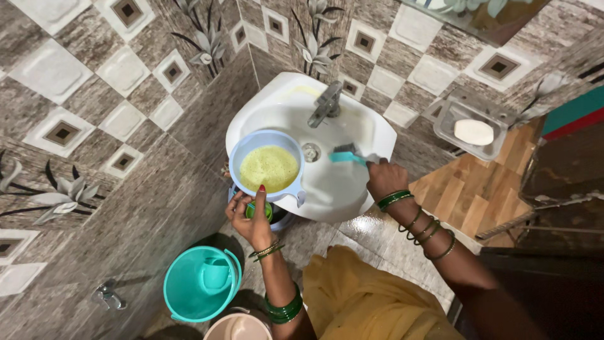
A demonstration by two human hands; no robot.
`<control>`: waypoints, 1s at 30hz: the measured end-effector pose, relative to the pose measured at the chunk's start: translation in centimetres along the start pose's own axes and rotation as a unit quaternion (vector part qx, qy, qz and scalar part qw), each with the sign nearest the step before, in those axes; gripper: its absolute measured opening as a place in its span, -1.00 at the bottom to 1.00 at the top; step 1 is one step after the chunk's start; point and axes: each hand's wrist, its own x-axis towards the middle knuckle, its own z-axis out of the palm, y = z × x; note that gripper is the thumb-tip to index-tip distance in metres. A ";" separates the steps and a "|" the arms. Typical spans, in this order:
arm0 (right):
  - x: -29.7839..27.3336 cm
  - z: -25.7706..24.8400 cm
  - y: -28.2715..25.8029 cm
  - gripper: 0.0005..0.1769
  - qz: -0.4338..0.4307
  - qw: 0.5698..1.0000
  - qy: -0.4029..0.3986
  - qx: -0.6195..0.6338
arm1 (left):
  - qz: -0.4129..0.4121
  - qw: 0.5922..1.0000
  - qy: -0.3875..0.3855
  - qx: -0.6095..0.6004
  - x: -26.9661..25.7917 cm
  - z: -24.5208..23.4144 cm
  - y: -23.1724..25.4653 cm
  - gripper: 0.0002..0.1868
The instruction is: The person scrubs a white bathroom sink using a blue brush and a yellow soapy liquid held in a blue bowl. They repeatedly scrub the sink basin and faucet area, occasionally dipping the brush into the soapy liquid.
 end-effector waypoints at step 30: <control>12.8 5.6 -8.8 -0.66 -0.147 0.970 0.042 0.191 | 0.024 0.999 0.011 0.026 -0.5 0.4 0.8 -0.77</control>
